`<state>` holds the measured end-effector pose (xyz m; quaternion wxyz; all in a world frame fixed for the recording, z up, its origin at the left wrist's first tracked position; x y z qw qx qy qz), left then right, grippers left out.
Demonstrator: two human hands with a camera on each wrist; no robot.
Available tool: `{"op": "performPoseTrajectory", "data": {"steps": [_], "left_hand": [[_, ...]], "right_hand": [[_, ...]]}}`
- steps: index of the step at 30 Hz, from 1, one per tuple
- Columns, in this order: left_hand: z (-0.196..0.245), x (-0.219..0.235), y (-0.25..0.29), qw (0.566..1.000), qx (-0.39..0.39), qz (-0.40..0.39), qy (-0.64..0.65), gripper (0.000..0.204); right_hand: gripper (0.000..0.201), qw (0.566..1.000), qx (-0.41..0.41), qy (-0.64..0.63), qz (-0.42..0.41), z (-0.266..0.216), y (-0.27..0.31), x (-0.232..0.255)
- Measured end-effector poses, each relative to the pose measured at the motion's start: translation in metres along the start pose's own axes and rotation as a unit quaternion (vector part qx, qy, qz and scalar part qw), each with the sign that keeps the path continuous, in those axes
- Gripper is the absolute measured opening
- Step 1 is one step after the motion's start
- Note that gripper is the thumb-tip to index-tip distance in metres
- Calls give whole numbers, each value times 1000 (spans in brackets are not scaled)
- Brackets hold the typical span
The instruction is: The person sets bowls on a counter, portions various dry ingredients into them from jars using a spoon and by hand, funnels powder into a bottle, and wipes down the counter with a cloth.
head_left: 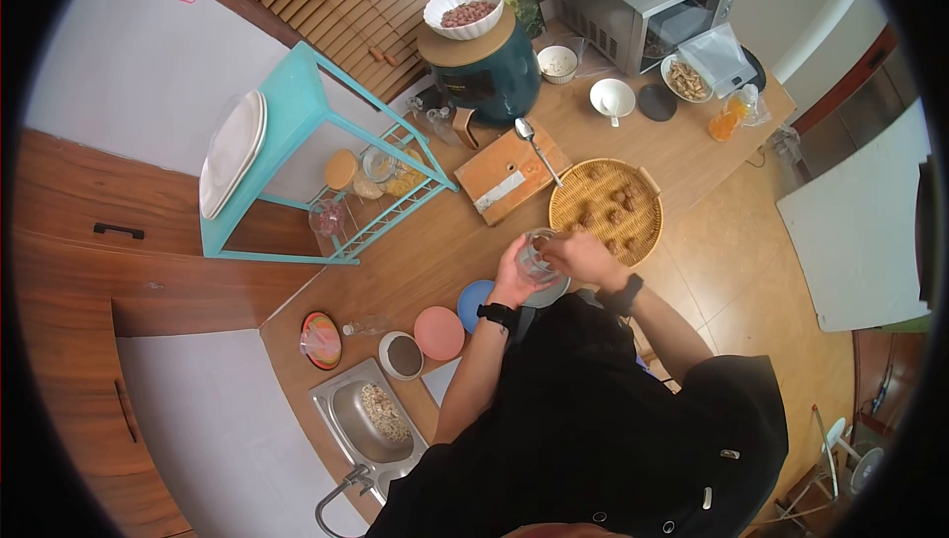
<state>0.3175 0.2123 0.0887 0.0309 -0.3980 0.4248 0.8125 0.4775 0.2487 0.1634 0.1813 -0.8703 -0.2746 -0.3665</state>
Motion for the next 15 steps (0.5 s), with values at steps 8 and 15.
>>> {"op": "performPoseTrajectory", "data": {"steps": [8, 15], "left_hand": [[0, -4, 8, 983, 36, 32, -179, 58], [0, -17, 14, 995, 49, -26, -80, 57]], "right_hand": [[25, 972, -67, 147, -169, 11, -8, -58], [30, 986, -5, -62, -154, 2, -15, 6]]}}
Point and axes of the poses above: each hand's wrist, its own y-axis away from the middle knuckle, its own x-axis out of the back of the hand, z = x × y, the point moved 4 cm from there along -y, towards the middle knuckle, and after that the axes turned 6 degrees about -z, right-handed, at the moved point
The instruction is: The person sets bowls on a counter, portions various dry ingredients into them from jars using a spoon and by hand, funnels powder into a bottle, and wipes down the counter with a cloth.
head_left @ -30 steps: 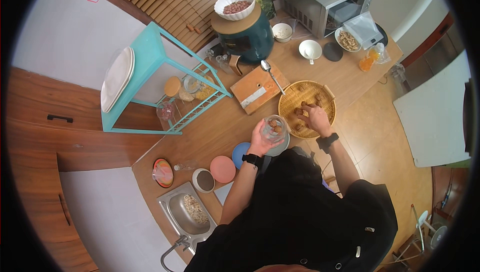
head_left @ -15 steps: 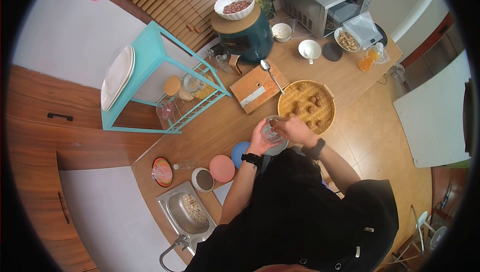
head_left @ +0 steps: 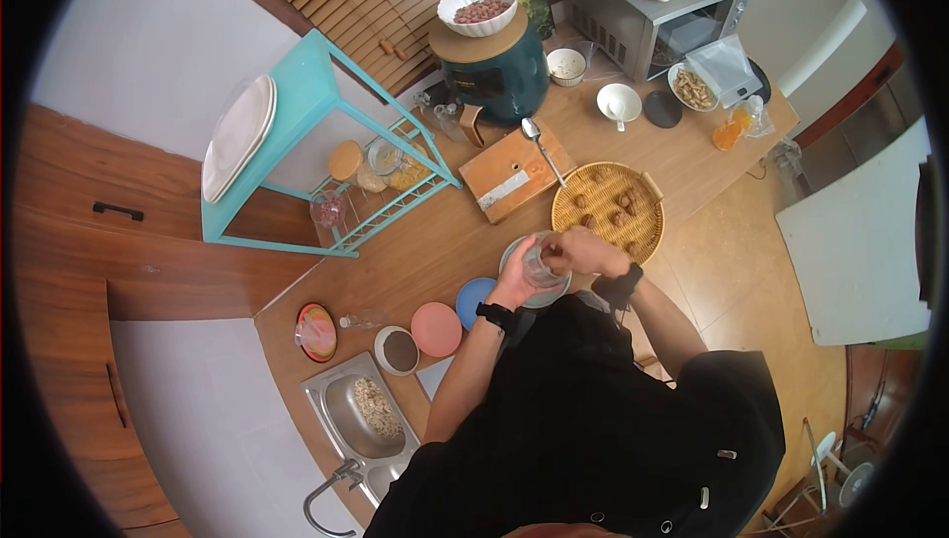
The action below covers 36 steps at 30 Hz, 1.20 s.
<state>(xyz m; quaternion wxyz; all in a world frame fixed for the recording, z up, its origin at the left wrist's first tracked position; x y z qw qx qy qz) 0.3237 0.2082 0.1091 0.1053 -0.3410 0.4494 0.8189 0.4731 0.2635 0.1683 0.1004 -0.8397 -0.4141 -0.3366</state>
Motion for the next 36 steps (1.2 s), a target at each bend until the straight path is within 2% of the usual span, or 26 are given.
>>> {"op": "performPoseTrajectory", "data": {"steps": [1, 2, 4, 5, 7, 8, 10, 13, 15, 16, 17, 18, 19, 20, 21, 22, 24, 25, 26, 28, 30, 32, 33, 34, 35, 36], "left_hand": [[2, 2, 0, 1000, -15, 14, 7, 56], [3, 4, 0, 999, -31, 27, 13, 55], [3, 9, 0, 997, -33, 54, 39, 56], [1, 14, -1, 994, -30, 80, 62, 57], [-4, 21, -3, 996, -25, 53, 63, 56], [-5, 19, -2, 997, -21, 27, 65, 54], [-3, 16, 3, 997, -27, 37, 68, 55], [3, 11, 10, 995, -39, 39, 84, 56], [4, 13, 15, 993, -51, 34, 100, 56], [3, 12, 18, 994, -48, 29, 96, 56], [3, 13, 19, 994, -46, 24, 93, 57], [4, 15, 20, 992, -59, 29, 104, 57], [4, 16, 20, 992, -57, 16, 108, 56], [5, 16, 20, 992, -55, 3, 110, 55], [6, 16, 20, 990, -68, 6, 122, 55], [7, 15, 21, 991, -72, 2, 113, 53], [8, 17, 29, 990, -85, 1, 116, 51], [9, 18, 33, 989, -91, -22, 112, 50], [9, 20, 35, 988, -97, -45, 108, 49], [7, 38, 38, 986, -119, -54, 99, 48], [3, 40, 43, 985, -128, -74, 85, 48], [3, 45, 64, 989, -137, 44, -30, 50], [-1, 52, 70, 990, -130, 37, -27, 50], [-4, 61, 78, 986, -164, 18, 9, 51], [-5, 70, 87, 979, -199, 2, 46, 52], [-4, 72, 100, 979, -198, -2, 48, 52]], "right_hand": [[30, 996, -23, -76, 33, -2, 4, 12], [30, 997, -21, -75, 30, 3, 6, 14], [28, 979, -95, -117, 140, 33, 20, 24], [28, 979, -95, -116, 139, 47, 24, 21], [33, 967, -192, 46, 163, 81, 33, 13], [33, 966, -193, 46, 163, 89, 35, 9], [38, 939, -264, 150, 164, 101, 40, 5], [37, 916, -281, 191, 213, 103, 46, 7], [36, 921, -261, 185, 222, 96, 46, 5], [35, 924, -245, 177, 235, 91, 44, 4], [37, 928, -159, 185, 282, 80, 40, 3], [37, 933, -145, 186, 273, 75, 34, -2], [38, 967, -153, 43, 199, 64, 26, -6], [40, 975, -161, -100, 117, 53, 17, -17], [50, 976, -140, -148, 79, 42, 10, -27], [50, 979, -132, -144, 64, 27, 3, -29], [51, 958, -195, -210, -8, 3, -5, -34], [48, 950, -161, -266, 25, 9, -12, -43], [48, 952, -157, -262, 14, 13, -19, -54], [44, 935, -158, -319, 4, 23, -23, -68], [46, 927, -182, -329, -2, 8, -25, -63], [48, 916, -213, -341, -2, 15, -22, -53], [48, 907, -218, -360, 12, 26, -21, -46], [47, 898, -222, -379, 25, 39, -19, -39], [43, 886, -255, -379, 73, 65, -15, -31], [41, 875, -266, -386, 119, 70, -12, -11]]}}
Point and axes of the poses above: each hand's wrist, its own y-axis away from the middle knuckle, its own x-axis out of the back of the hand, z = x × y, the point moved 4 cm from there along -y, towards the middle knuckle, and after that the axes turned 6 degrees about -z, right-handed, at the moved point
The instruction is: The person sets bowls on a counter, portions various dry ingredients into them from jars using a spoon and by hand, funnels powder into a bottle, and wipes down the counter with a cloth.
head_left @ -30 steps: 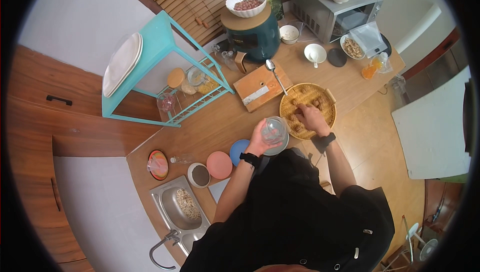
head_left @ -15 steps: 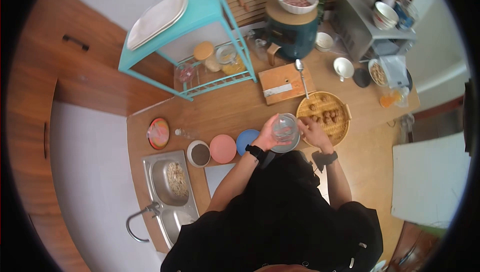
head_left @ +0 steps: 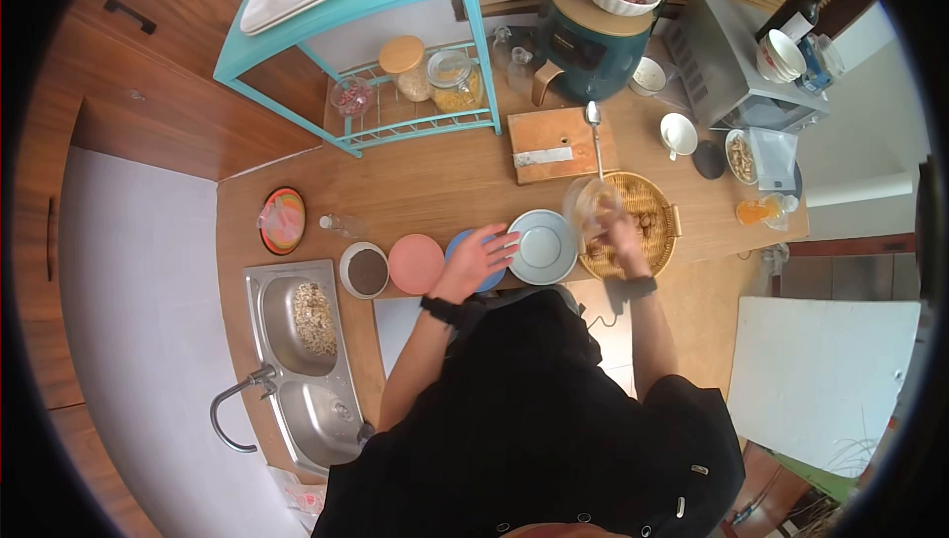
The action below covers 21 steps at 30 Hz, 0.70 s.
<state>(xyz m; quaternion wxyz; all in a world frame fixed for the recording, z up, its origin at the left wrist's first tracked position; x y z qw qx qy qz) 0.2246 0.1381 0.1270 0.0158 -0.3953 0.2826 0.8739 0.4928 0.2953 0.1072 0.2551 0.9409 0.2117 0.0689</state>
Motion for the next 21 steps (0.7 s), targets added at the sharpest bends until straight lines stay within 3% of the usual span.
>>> {"op": "performPoseTrajectory", "data": {"steps": [4, 7, 10, 14, 20, 21], "left_hand": [[20, 13, 57, 992, -64, 73, 85, 48], [21, 33, 89, 978, -113, 117, 129, 45], [16, 47, 116, 961, -148, 168, 163, 43], [4, 72, 140, 934, -184, 214, 218, 40], [-17, 89, 151, 908, -194, 242, 281, 39], [-18, 92, 152, 907, -195, 242, 284, 39]], "right_hand": [[43, 985, 37, -5, 170, -7, -43, 84], [35, 977, 26, 56, 204, 22, -113, 147], [32, 973, 50, 82, 210, 6, -134, 151], [34, 981, 22, 42, 186, 40, -209, 182], [46, 984, -31, 69, 161, 31, -196, 165], [47, 934, -37, 271, 229, 23, -189, 164]]}}
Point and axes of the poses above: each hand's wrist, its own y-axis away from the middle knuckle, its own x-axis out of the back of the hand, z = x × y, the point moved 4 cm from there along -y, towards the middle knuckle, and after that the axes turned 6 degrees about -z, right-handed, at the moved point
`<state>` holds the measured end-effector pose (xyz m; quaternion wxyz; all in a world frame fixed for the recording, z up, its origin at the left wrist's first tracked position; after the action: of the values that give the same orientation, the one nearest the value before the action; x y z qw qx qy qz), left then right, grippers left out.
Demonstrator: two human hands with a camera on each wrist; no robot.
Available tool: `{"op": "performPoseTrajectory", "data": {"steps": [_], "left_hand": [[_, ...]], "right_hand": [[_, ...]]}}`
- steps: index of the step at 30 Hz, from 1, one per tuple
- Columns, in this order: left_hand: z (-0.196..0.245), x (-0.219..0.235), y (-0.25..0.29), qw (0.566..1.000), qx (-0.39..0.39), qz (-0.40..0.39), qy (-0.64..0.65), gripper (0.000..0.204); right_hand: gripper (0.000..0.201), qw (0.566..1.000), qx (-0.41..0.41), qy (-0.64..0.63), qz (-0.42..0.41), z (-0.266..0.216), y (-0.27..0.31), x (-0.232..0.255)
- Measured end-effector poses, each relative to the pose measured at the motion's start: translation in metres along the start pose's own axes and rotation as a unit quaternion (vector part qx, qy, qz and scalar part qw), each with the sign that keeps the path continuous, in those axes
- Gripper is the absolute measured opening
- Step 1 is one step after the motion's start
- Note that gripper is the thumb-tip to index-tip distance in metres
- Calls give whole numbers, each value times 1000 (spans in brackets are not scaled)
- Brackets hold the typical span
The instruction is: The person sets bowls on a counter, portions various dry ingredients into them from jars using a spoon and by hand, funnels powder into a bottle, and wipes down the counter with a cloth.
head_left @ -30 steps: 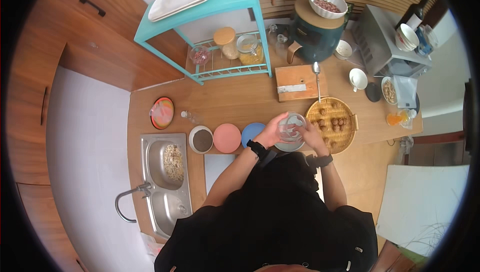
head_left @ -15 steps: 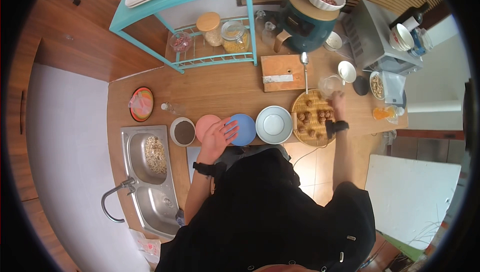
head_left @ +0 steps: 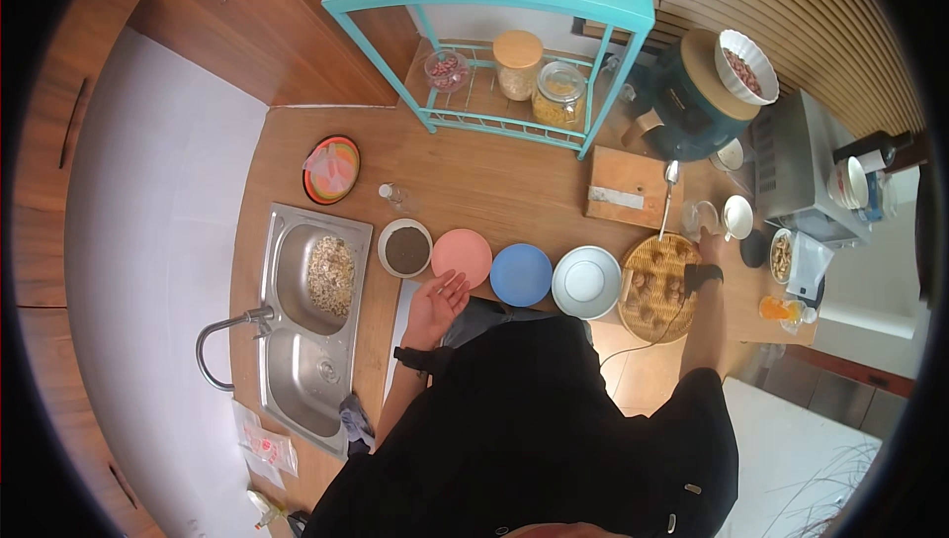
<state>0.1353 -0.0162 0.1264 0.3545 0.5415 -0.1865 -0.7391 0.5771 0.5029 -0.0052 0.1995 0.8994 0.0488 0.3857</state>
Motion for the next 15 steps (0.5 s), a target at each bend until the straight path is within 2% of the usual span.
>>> {"op": "performPoseTrajectory", "data": {"steps": [1, 2, 3, 5, 7, 9, 11, 13, 14, 15], "left_hand": [[2, 0, 1, 1000, -1, 6, 10, 39], [4, 1, 1, 1000, -2, 12, 21, 38], [6, 3, -1, 1000, 0, 13, 24, 38], [11, 6, -6, 999, 1, 20, 33, 37], [15, 4, -11, 1000, 10, 16, 22, 36], [18, 3, -14, 1000, 17, 10, 11, 35], [21, 2, -18, 999, 48, -3, -1, 34], [25, 2, -17, 998, 58, -10, -4, 34], [30, 2, -16, 998, 67, -17, -10, 34], [35, 3, -14, 998, 64, -18, -6, 34]], "right_hand": [[49, 976, 21, 202, 81, -11, 12, 6], [45, 970, 61, 183, 150, -44, 54, 11], [45, 969, 62, 187, 149, -72, 84, 7], [34, 938, 261, 118, 196, -120, 133, -4], [27, 911, 375, 116, 125, -144, 151, -38], [25, 917, 382, 112, -33, -203, 198, -68], [25, 847, 508, 143, -63, -249, 230, -102], [26, 829, 528, 151, -107, -307, 260, -125], [26, 826, 531, 152, -108, -330, 264, -136], [30, 816, 548, 166, -76, -355, 267, -145]]}}
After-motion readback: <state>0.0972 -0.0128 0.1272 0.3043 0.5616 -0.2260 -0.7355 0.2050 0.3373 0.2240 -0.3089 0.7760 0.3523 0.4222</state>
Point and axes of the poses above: each hand's wrist, its own y-axis away from the middle knuckle, its own x-axis out of the back of the hand, z = x × y, the point moved 4 cm from there along -y, towards the middle knuckle, and after that the axes turned 6 degrees about -z, right-handed, at the moved point
